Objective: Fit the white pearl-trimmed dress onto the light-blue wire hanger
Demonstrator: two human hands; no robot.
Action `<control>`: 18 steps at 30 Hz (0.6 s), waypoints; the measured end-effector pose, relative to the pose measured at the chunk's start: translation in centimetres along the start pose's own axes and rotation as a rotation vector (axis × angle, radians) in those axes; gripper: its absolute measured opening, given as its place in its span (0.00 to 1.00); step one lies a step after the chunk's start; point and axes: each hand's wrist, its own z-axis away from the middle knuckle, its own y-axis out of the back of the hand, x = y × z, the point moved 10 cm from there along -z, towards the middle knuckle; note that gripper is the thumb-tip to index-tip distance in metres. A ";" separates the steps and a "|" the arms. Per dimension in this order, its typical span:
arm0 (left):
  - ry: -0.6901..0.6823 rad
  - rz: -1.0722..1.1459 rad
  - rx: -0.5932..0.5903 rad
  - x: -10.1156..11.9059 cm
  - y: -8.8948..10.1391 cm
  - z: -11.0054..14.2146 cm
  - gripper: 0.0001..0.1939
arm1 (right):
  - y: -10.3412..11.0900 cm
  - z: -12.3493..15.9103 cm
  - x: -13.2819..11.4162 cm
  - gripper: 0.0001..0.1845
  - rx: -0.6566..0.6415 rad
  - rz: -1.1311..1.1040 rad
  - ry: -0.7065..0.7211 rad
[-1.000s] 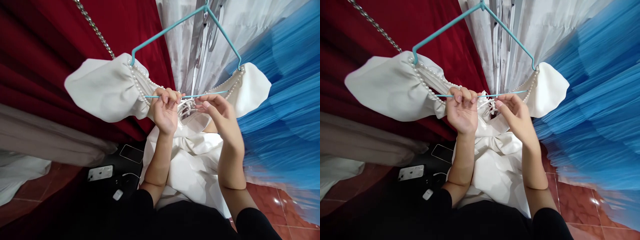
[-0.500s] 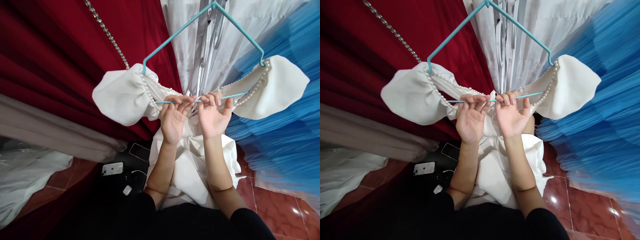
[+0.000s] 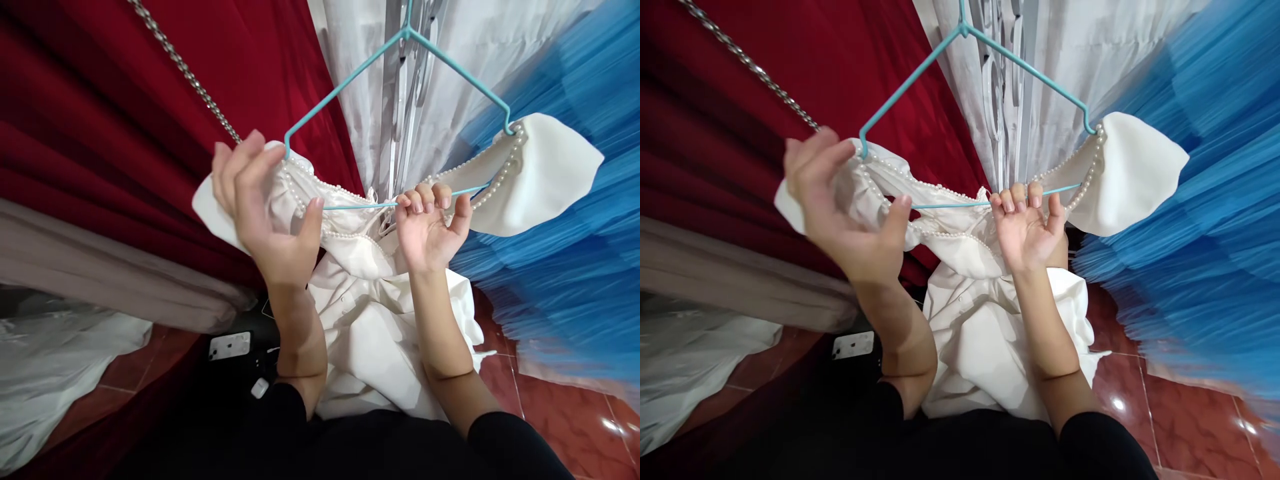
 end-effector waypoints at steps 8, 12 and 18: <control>0.065 0.078 0.059 -5.9 0.5 -3.1 0.20 | 0.6 -0.4 -1.6 0.32 0.047 0.277 0.095; -0.045 0.018 0.316 -6.5 5.6 -4.3 0.21 | 0.0 -0.2 -1.8 0.29 0.012 0.270 0.136; 0.125 -0.008 0.411 -10.9 8.5 1.1 0.07 | -0.2 0.1 -1.2 0.27 0.007 0.258 0.160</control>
